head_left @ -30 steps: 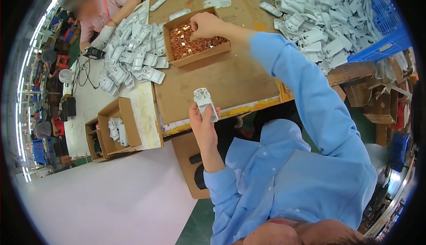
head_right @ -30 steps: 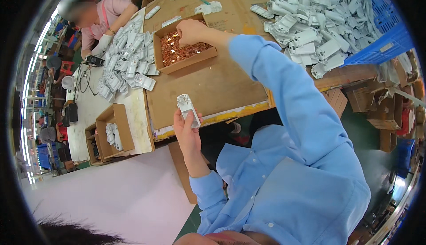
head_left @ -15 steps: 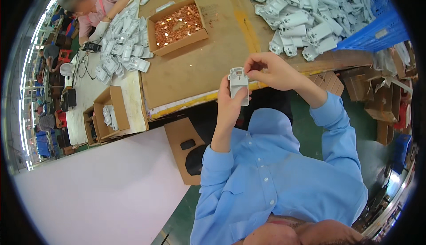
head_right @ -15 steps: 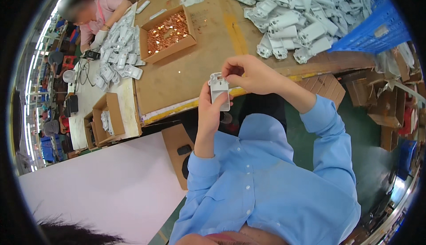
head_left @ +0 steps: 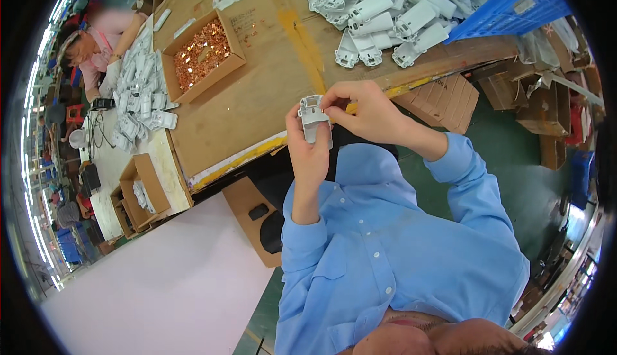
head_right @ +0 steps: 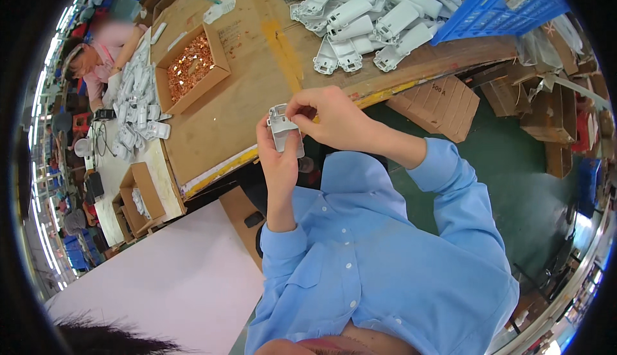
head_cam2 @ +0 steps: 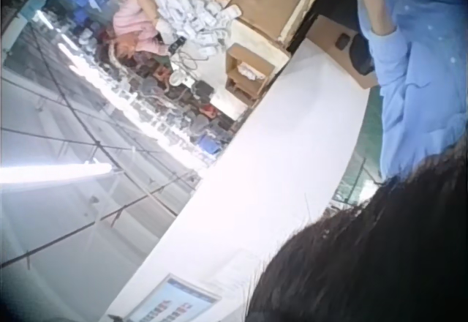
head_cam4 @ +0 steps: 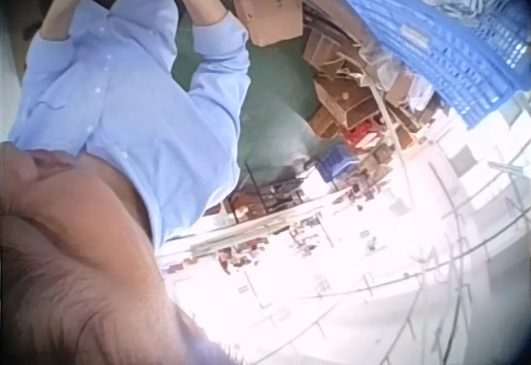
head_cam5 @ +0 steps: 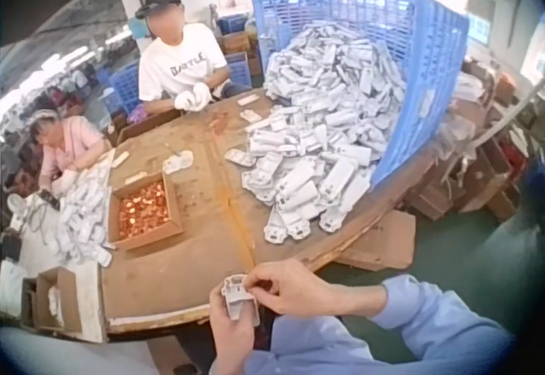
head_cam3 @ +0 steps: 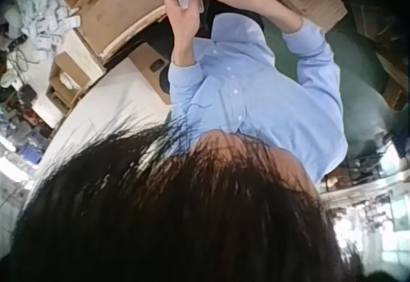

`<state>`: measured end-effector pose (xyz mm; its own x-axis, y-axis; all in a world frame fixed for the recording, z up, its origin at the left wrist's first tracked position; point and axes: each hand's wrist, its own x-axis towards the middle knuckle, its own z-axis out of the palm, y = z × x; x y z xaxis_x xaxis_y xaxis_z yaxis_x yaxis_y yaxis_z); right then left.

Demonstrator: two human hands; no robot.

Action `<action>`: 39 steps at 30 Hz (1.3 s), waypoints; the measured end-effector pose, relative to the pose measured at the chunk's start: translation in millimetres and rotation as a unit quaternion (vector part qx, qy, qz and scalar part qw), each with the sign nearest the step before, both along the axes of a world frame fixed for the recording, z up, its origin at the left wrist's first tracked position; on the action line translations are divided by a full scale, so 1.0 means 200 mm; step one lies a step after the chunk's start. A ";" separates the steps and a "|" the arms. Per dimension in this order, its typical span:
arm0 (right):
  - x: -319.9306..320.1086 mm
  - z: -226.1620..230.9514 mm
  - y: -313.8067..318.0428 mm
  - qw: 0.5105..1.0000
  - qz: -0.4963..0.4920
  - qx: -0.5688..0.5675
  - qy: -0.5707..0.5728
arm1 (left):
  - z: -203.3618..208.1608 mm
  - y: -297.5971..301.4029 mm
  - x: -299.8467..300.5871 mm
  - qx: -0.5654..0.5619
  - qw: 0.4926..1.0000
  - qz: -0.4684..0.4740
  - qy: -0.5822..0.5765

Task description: Manually assemble small metal pins into plastic housings for electronic components on a production line.

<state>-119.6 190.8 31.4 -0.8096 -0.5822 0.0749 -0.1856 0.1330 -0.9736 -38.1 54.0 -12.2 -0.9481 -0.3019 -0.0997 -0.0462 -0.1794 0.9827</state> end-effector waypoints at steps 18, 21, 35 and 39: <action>0.04 0.02 -0.10 0.988 -0.017 0.084 0.131 | 0.05 0.02 0.09 -0.106 0.994 0.018 0.016; 0.04 0.02 -0.08 0.988 -0.004 0.091 0.126 | 0.07 0.02 0.12 -0.165 0.986 0.001 0.032; 0.16 0.02 -0.08 0.988 -0.001 0.087 0.129 | 0.09 0.02 0.26 -0.050 0.998 0.040 0.004; 0.21 0.00 -0.07 0.994 -0.004 0.091 0.060 | 0.09 0.01 0.24 -0.061 0.997 0.044 -0.006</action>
<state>-78.2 176.9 32.3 -0.8064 -0.5878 0.0651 -0.2967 0.3069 -0.9043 10.7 56.3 6.5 -0.9161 -0.3950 -0.0683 -0.0474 -0.0625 0.9969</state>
